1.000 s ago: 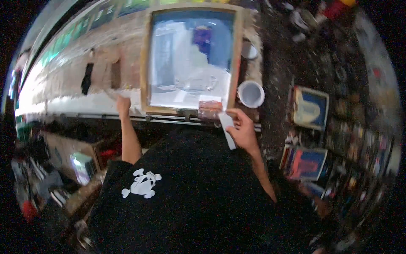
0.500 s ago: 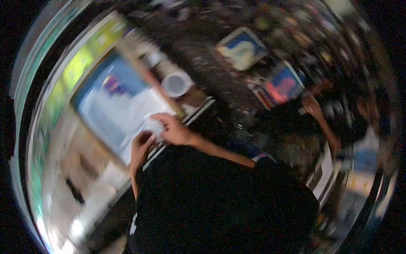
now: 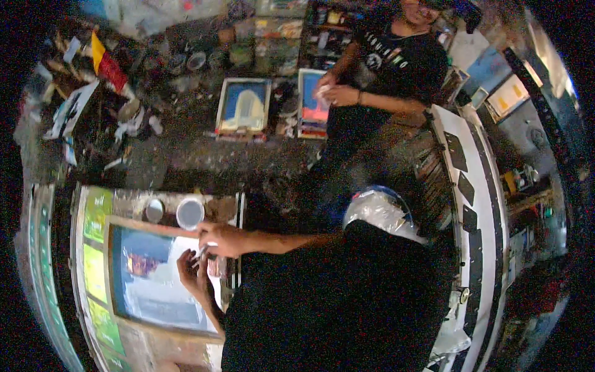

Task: Applying ink to a screen and printing a design on a surface.

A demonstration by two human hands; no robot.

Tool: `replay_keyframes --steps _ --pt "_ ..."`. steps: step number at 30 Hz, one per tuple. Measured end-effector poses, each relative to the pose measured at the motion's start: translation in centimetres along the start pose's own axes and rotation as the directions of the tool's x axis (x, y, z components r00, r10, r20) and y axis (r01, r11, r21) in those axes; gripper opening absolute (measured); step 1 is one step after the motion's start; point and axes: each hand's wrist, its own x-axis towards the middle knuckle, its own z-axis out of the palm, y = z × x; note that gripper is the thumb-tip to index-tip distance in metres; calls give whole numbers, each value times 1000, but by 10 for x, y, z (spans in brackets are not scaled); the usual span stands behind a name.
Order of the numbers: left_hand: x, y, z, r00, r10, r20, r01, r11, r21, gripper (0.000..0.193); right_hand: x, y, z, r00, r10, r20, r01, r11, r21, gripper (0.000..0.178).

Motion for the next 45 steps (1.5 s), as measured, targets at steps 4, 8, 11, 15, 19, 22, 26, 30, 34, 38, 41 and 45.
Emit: replay_keyframes --steps 4,8,11,15,19,22,26,30,34,38,41,45 --pt "5 -39 -15 984 -74 164 93 990 -106 15 5 -30 -15 952 306 23 -304 928 216 21" --pt "8 -35 -9 984 -84 158 101 990 -103 9 12 -8 -5 948 308 -80 -277 922 270 21" --pt "12 -26 0 977 -32 209 62 988 -140 14 18 -7 -5 943 277 -182 -216 930 296 21" --pt "23 -16 12 979 -26 201 40 997 -64 24 18 -6 -10 941 251 -228 -186 944 271 21" --pt "29 -15 8 948 -68 312 88 995 -52 24 17 6 -6 932 209 -296 -124 952 282 20" --pt "23 -19 10 943 -42 329 60 997 -46 22 17 5 -10 921 249 -299 -177 952 249 20" --pt "18 -17 11 942 -52 331 79 995 -68 21 15 -6 -14 915 325 -240 -271 934 232 20" --pt "14 -15 5 942 -94 323 121 990 -67 23 14 -15 -14 914 379 -141 -325 896 304 21" --pt "13 -12 3 947 -86 309 128 984 -120 27 18 16 10 933 308 -187 -249 926 284 23" --pt "15 -24 0 984 -78 157 79 997 4 31 21 14 16 982 161 -94 -136 963 232 28" --pt "16 -22 -7 979 -64 193 64 998 8 31 24 17 22 971 202 -131 -161 950 268 34" --pt "23 -28 -8 976 -112 187 112 994 13 23 21 12 14 971 234 -50 -213 941 264 30"
